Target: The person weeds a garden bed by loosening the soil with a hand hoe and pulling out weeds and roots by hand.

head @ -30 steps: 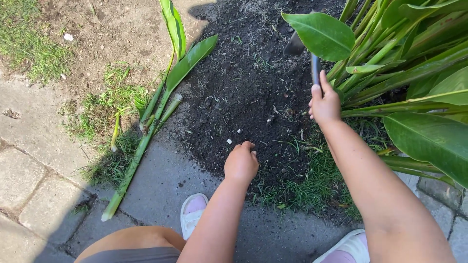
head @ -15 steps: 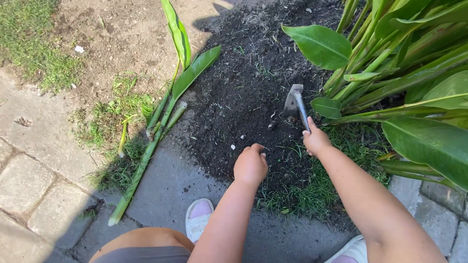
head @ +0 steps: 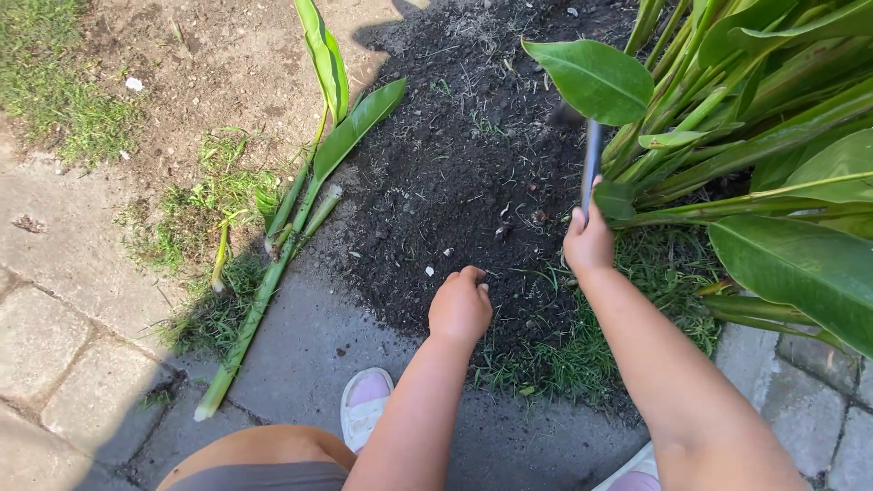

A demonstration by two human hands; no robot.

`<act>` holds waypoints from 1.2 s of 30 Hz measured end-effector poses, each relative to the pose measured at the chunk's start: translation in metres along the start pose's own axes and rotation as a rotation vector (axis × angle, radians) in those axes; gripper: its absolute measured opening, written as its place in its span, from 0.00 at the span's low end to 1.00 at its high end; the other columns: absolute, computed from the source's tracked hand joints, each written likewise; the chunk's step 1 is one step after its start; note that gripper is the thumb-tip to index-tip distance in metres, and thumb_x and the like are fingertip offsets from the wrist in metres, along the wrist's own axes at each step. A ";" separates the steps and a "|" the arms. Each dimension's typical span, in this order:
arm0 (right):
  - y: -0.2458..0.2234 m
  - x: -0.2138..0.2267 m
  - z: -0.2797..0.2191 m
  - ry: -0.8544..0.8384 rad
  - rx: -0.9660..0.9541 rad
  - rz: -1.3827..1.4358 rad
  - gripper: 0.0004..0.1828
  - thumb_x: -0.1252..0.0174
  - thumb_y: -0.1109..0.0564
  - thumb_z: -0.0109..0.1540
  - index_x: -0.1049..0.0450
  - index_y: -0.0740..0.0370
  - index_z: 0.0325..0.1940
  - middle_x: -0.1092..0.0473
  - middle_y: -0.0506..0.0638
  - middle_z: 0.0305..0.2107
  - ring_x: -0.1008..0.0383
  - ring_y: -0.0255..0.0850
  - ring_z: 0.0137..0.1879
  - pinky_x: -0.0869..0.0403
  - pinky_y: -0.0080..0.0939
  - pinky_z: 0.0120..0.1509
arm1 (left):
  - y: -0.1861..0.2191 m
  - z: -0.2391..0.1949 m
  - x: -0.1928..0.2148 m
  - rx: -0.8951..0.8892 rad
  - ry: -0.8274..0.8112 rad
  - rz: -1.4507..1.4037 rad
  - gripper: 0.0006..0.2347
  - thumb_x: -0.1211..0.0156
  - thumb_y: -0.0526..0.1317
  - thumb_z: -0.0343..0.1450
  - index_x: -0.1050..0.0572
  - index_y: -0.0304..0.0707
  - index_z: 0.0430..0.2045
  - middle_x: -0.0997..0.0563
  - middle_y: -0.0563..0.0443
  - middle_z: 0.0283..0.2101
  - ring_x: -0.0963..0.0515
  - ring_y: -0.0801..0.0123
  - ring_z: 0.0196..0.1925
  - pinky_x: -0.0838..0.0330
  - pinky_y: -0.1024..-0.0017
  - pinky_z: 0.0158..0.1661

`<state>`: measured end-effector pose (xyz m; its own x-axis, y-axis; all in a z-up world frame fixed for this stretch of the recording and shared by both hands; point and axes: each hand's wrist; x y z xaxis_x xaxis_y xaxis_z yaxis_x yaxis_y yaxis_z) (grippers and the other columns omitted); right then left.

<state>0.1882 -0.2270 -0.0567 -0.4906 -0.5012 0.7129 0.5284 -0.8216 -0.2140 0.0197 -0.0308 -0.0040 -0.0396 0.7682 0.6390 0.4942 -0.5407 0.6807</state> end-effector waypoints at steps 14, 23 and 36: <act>0.023 0.019 0.007 -0.619 -1.077 0.496 0.33 0.49 0.55 0.70 0.43 0.40 0.80 0.34 0.49 0.23 0.35 0.36 0.20 0.32 0.40 0.22 | 0.005 0.001 -0.005 -0.001 -0.047 0.013 0.11 0.45 0.41 0.73 0.23 0.45 0.49 0.21 0.44 0.50 0.20 0.50 0.52 0.26 0.56 0.51; -0.004 0.012 0.002 -0.565 -0.952 0.425 0.37 0.55 0.56 0.70 0.57 0.32 0.81 0.28 0.52 0.28 0.33 0.38 0.18 0.29 0.42 0.22 | 0.006 0.001 -0.006 -0.002 -0.022 -0.011 0.10 0.45 0.41 0.74 0.22 0.46 0.47 0.20 0.45 0.50 0.20 0.51 0.52 0.26 0.57 0.51; 0.002 0.035 0.027 -0.766 -0.966 0.424 0.34 0.46 0.53 0.68 0.44 0.37 0.79 0.34 0.49 0.20 0.36 0.38 0.18 0.32 0.43 0.22 | 0.009 0.002 -0.005 -0.027 -0.019 -0.004 0.10 0.45 0.41 0.73 0.23 0.45 0.47 0.20 0.44 0.48 0.20 0.51 0.52 0.26 0.57 0.52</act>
<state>0.1913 -0.2387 -0.0143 0.2767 -0.7499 0.6009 -0.3220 -0.6615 -0.6773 0.0257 -0.0389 -0.0017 -0.0248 0.7768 0.6293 0.4702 -0.5464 0.6931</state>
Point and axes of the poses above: each hand's wrist, its own z-axis towards the middle knuckle, its own x-axis out of the back of the hand, y = z × x
